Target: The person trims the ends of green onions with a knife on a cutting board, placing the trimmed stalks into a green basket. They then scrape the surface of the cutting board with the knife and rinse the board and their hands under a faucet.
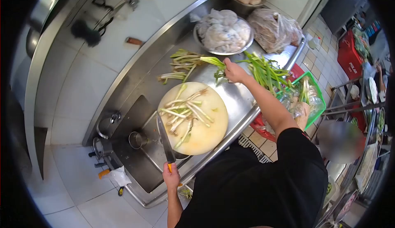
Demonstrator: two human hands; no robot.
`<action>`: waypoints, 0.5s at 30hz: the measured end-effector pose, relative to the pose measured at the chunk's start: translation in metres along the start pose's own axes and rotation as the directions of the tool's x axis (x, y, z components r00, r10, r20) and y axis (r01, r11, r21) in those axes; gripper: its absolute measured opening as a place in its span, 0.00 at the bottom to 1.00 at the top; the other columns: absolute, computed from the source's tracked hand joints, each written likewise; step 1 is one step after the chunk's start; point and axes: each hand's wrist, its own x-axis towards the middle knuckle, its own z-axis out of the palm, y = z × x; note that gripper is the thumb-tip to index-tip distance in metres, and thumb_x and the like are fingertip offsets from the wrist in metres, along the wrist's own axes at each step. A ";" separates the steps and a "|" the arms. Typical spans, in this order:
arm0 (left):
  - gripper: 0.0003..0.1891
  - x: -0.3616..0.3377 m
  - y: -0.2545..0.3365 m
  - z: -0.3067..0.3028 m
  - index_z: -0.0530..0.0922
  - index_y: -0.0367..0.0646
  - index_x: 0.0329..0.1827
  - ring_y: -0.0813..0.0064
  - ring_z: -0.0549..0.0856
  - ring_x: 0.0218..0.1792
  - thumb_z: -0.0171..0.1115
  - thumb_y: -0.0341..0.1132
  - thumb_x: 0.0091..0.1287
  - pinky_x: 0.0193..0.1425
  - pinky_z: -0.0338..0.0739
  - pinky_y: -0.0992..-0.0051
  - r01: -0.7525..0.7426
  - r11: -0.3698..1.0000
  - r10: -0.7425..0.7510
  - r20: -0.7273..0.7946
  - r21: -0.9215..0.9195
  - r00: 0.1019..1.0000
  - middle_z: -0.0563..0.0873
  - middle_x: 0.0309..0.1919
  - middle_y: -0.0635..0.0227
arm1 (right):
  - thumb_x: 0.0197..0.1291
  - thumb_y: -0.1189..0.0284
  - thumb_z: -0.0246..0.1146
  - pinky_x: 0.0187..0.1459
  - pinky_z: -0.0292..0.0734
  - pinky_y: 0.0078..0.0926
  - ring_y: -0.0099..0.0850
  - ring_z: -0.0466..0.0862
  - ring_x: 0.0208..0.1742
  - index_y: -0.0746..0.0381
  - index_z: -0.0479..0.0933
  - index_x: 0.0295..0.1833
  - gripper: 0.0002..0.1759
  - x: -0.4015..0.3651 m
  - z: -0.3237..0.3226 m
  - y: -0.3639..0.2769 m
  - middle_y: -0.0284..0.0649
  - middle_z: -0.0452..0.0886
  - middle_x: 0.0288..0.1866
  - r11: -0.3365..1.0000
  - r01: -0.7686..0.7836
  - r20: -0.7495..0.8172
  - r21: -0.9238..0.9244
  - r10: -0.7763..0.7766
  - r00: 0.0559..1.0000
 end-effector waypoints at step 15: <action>0.11 0.007 0.055 0.069 0.77 0.42 0.46 0.78 0.77 0.21 0.57 0.40 0.72 0.27 0.72 0.72 -0.254 0.872 0.247 0.071 0.419 0.966 0.78 0.19 0.70 | 0.34 0.36 0.74 0.72 0.42 0.66 0.58 0.52 0.77 0.65 0.37 0.78 0.77 -0.061 -0.067 0.113 0.63 0.52 0.76 0.618 -0.665 -0.105 -0.419 0.695 0.711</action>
